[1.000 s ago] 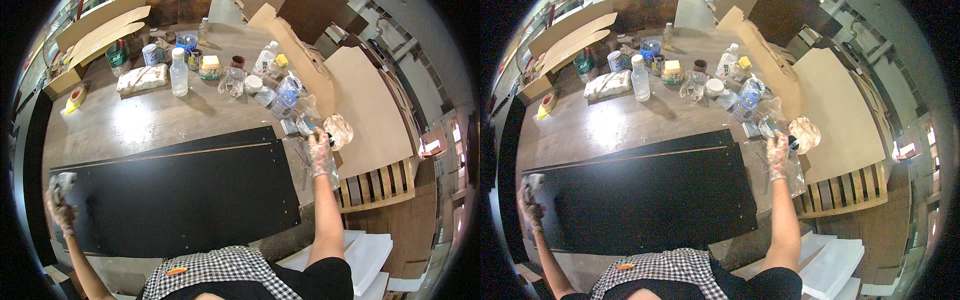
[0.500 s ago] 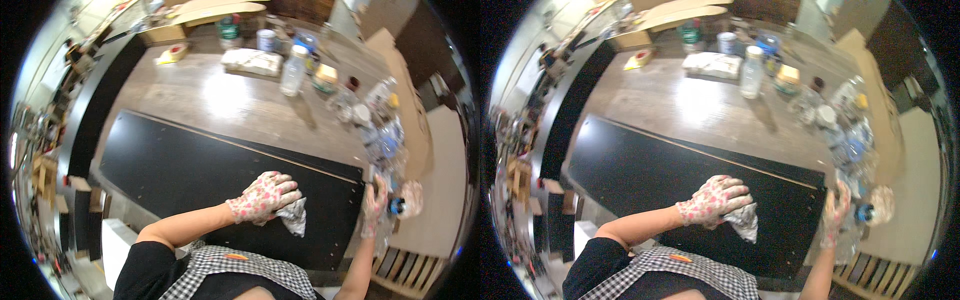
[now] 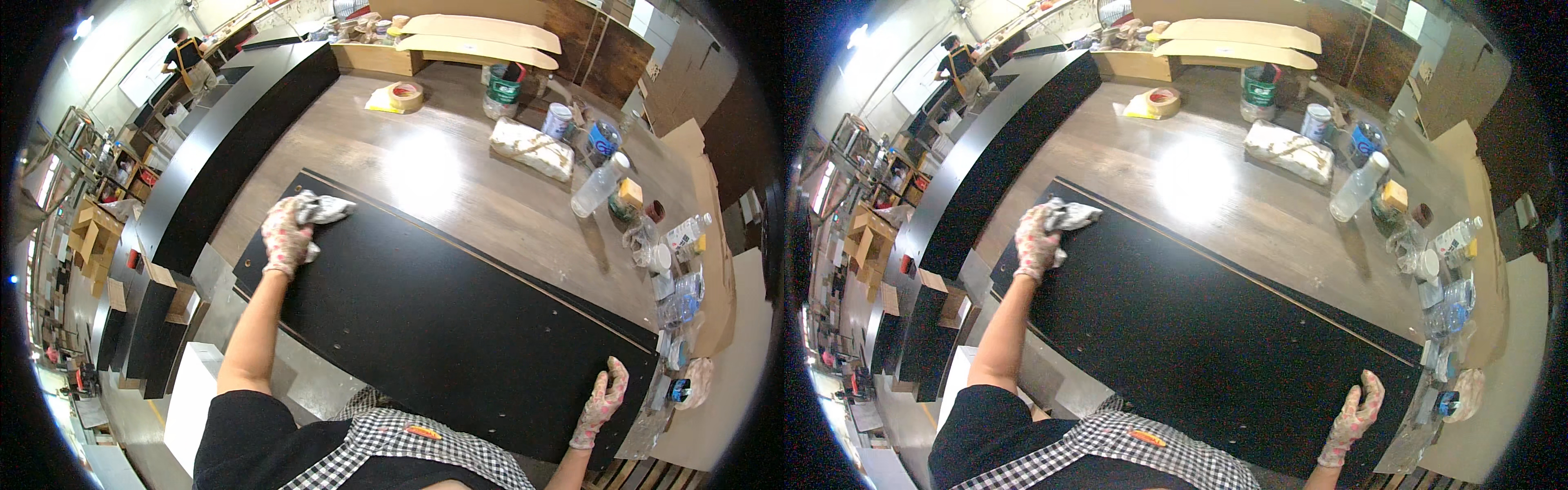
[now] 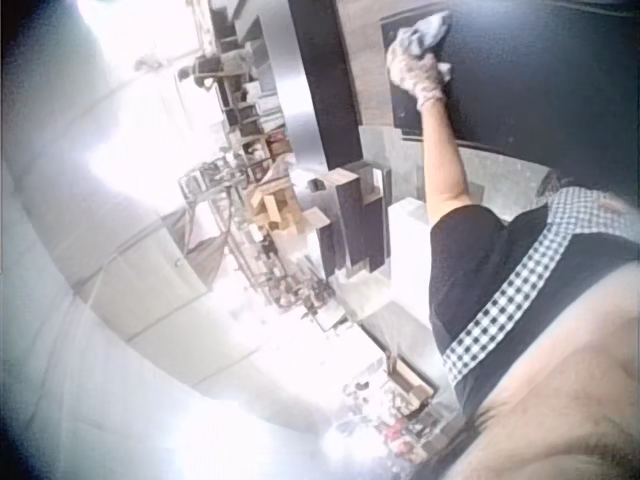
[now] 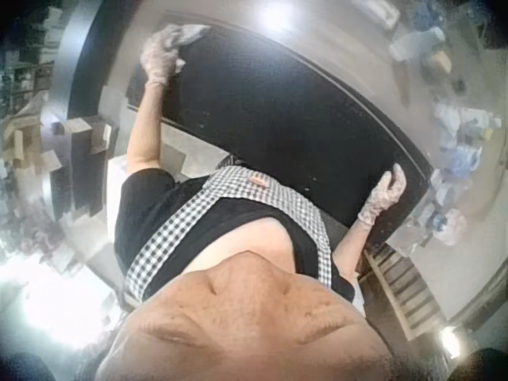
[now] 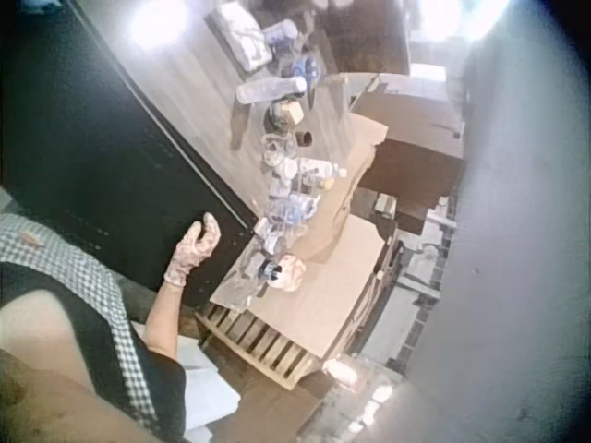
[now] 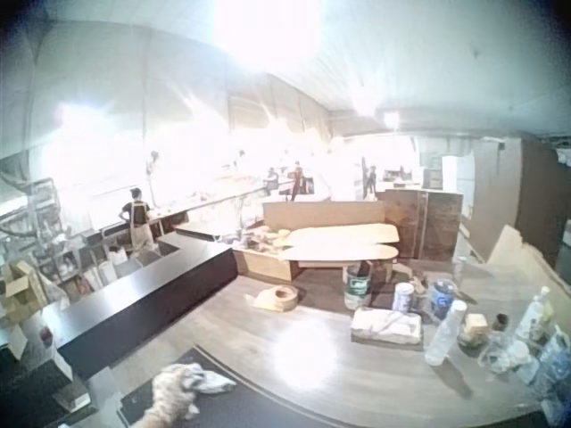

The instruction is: The person sands a large black rectangular wood panel using a sanding block and wipes it with a cloth. They repeatedly sand edges and surfaces, then wipe away dust, and briefly use a small metal tool to scrape a spot on the panel.

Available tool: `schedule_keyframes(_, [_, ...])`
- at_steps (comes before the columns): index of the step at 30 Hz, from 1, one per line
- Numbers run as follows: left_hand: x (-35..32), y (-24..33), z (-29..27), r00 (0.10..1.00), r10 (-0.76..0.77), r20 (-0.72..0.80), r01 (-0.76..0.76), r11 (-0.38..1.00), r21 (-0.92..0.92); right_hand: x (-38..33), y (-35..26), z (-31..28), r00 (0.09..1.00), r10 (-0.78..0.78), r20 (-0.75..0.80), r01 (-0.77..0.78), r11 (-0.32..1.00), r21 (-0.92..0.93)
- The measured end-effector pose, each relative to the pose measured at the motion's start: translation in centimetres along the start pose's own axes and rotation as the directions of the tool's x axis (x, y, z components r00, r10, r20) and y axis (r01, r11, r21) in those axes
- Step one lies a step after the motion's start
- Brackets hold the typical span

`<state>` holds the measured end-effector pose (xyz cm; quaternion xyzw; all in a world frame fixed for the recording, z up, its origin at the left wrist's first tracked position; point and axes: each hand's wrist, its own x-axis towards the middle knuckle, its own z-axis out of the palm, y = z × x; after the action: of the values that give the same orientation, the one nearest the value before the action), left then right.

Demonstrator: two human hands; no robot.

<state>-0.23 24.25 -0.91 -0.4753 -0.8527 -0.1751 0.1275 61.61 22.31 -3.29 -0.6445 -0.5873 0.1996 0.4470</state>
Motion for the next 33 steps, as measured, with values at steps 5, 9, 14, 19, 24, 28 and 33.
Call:
schedule_keyframes(5, [0.0,-7.1,-1.6,0.998,-0.03,0.061,0.034,0.997,-0.064,-3.8,-6.4,6.5,0.996,-0.012,0.094,-0.002,0.99,0.143])
schedule_keyframes(9, [-2.0,-7.1,-1.9,0.996,-0.004,0.088,0.005,1.0,-0.011,-5.5,-9.8,9.2,0.982,0.016,0.187,-0.095,0.899,0.427])
schedule_keyframes(14, [-7.5,-6.9,-5.1,0.987,-0.039,0.154,0.046,0.998,-0.038,-7.0,-12.2,5.8,0.883,0.185,0.432,-0.426,0.703,0.57])
schedule_keyframes(19, [-14.5,-8.9,-6.4,0.997,0.047,0.063,-0.037,0.987,-0.155,-9.7,-13.2,0.4,0.345,0.344,0.873,-0.748,0.663,0.035])
schedule_keyframes(24, [-16.5,-13.6,-7.1,0.981,-0.193,-0.017,0.181,0.942,-0.283,-13.7,-10.6,0.4,0.212,0.399,0.892,-0.824,0.564,-0.056])
schedule_keyframes(28, [-17.4,-17.6,-10.7,0.65,-0.666,0.365,0.693,0.324,-0.644,-16.6,-8.7,2.3,0.359,0.403,0.842,-0.825,0.558,0.084])
schedule_keyframes(33, [-18.2,-17.8,-10.2,0.659,-0.438,0.612,0.744,0.26,-0.615,-17.8,-9.5,5.1,0.436,0.471,0.767,-0.892,0.34,0.298])
